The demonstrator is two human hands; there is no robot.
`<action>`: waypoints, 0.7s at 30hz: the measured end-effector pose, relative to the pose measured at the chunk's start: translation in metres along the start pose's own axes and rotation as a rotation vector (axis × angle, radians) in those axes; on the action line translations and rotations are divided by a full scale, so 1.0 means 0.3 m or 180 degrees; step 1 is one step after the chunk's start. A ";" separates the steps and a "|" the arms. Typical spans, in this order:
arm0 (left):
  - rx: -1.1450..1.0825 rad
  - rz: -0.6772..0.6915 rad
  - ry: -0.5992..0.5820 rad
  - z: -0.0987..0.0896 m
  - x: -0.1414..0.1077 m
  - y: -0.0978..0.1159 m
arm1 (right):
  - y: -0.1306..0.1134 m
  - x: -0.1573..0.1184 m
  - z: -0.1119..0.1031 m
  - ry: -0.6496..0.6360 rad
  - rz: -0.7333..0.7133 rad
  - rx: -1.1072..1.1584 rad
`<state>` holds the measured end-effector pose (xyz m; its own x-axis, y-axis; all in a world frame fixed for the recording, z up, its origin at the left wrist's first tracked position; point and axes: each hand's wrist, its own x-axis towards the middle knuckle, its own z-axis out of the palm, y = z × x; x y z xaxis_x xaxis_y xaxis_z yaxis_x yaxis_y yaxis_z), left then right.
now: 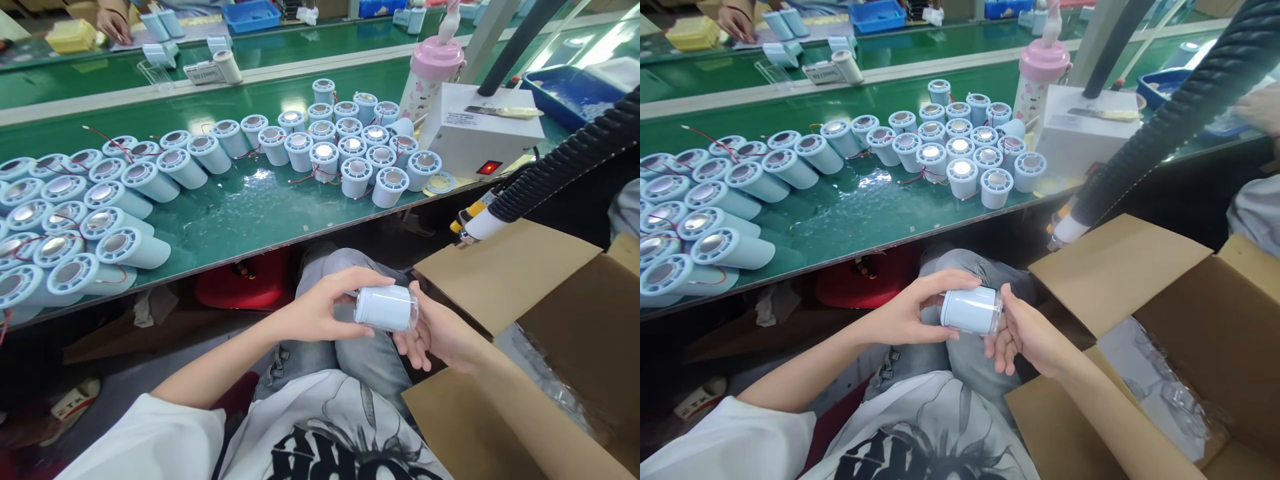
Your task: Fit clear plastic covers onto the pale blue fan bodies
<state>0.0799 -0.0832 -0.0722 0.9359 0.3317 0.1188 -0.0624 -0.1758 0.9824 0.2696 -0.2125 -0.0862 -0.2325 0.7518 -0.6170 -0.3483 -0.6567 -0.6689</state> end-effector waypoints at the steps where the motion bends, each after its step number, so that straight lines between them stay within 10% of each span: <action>1: -0.0035 -0.0127 0.0043 0.003 -0.001 0.006 | 0.004 -0.004 -0.003 0.0186 -0.0180 -0.0277; 5: -0.0416 -0.0564 0.0094 0.011 -0.005 0.022 | 0.023 -0.015 -0.028 0.1277 -0.1946 -0.1701; 9: -0.0941 -0.0829 -0.0036 0.013 -0.006 0.027 | 0.036 -0.022 -0.051 0.0818 -0.3562 -0.2979; 21: -0.1190 -0.0894 -0.0217 0.012 -0.006 0.027 | 0.057 -0.042 -0.050 -0.0024 -0.1531 -0.0412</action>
<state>0.0791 -0.0887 -0.0649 0.9543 0.2547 -0.1564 0.0876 0.2620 0.9611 0.2802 -0.2341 -0.0960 -0.0798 0.9715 -0.2230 -0.3023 -0.2368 -0.9233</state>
